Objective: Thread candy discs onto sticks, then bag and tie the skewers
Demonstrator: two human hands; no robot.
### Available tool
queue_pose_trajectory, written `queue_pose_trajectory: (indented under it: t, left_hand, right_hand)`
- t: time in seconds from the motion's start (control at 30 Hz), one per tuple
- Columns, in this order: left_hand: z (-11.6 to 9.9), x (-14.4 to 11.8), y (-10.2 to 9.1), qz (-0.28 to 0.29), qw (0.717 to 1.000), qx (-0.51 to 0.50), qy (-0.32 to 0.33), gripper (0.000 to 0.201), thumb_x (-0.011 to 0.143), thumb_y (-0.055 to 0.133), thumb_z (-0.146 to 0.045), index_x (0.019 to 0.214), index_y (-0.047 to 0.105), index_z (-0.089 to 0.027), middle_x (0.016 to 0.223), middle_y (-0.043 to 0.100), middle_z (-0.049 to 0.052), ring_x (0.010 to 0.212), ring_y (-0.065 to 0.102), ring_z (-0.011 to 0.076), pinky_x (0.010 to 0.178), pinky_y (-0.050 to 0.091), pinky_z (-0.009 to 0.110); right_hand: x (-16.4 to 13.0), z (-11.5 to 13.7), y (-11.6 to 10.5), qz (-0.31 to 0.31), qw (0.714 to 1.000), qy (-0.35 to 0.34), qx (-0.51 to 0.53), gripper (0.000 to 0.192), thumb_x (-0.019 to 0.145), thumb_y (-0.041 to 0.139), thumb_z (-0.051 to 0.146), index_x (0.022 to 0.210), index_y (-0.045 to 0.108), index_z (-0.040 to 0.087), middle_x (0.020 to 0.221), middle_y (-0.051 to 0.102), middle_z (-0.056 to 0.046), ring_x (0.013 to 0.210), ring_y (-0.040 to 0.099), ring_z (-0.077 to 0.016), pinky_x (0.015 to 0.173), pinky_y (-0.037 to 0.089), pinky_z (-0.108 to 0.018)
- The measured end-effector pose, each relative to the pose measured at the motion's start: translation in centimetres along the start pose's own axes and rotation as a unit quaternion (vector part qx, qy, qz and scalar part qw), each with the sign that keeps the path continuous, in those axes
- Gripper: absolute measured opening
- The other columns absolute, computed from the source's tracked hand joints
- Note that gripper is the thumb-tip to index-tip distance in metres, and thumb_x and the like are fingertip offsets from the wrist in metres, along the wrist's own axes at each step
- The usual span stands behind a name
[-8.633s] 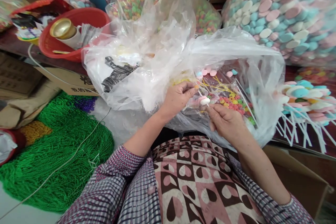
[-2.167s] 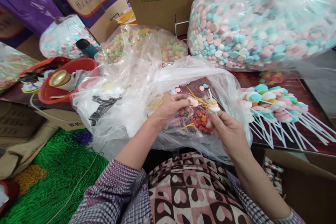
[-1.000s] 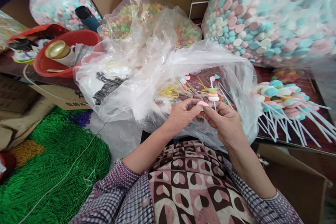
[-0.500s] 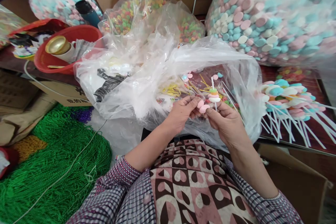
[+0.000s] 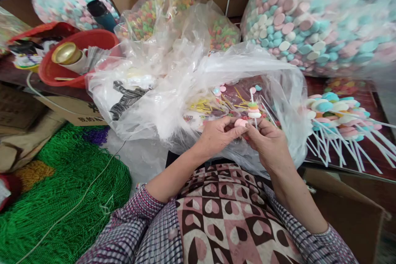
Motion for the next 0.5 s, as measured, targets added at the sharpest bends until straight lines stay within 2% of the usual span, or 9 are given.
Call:
queue_pose_trajectory:
  t: [0.13, 0.27, 0.37, 0.5]
  left_hand:
    - [0.5, 0.9, -0.5, -0.031, 0.994, -0.096, -0.043, 0.027, 0.081, 0.065, -0.042, 0.084, 0.068, -0.015, 0.072, 0.065, 0.0, 0.064, 0.054, 0.0083, 0.059, 0.041, 0.021]
    - [1.0, 1.5, -1.4, -0.058, 0.978, -0.189, -0.07, 0.026, 0.078, 0.068, -0.037, 0.091, 0.068, -0.015, 0.079, 0.071, 0.003, 0.061, 0.059, 0.0084, 0.053, 0.04, 0.019]
    - [1.3, 1.6, -1.6, -0.057, 0.978, -0.194, -0.058, 0.023, 0.082, 0.064, -0.036, 0.094, 0.068, -0.016, 0.081, 0.072, 0.003, 0.063, 0.06, 0.0087, 0.053, 0.042, 0.019]
    - [1.4, 1.5, -1.4, -0.059, 0.987, -0.146, -0.018, 0.024, 0.087, 0.06, -0.035, 0.098, 0.068, -0.016, 0.083, 0.07, 0.003, 0.067, 0.061, 0.0095, 0.057, 0.044, 0.019]
  right_hand:
    - [-1.0, 0.7, -0.3, 0.036, 0.998, 0.011, 0.05, 0.026, 0.09, 0.063, 0.043, 0.078, 0.062, 0.02, 0.065, 0.058, 0.003, 0.045, 0.039, -0.0067, 0.043, 0.027, -0.022]
    - [-3.2, 1.5, -0.9, 0.073, 0.996, 0.051, -0.005, 0.027, 0.092, 0.059, 0.046, 0.082, 0.065, 0.021, 0.062, 0.063, 0.001, 0.042, 0.046, -0.0085, 0.042, 0.033, -0.023]
    - [-4.5, 1.8, -1.2, 0.098, 0.99, 0.072, -0.077, 0.03, 0.094, 0.055, 0.047, 0.096, 0.07, 0.021, 0.05, 0.056, 0.004, 0.039, 0.042, -0.01, 0.04, 0.031, -0.023]
    - [-4.8, 1.7, -0.9, 0.115, 0.983, 0.038, -0.136, 0.034, 0.095, 0.05, 0.045, 0.097, 0.074, 0.021, 0.043, 0.049, 0.005, 0.039, 0.039, -0.0105, 0.041, 0.029, -0.024]
Point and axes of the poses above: each hand's wrist, its own x-axis towards the middle knuckle, its own y-axis out of the palm, z = x × y, the point moved 2 cm from there along x, towards the middle knuckle
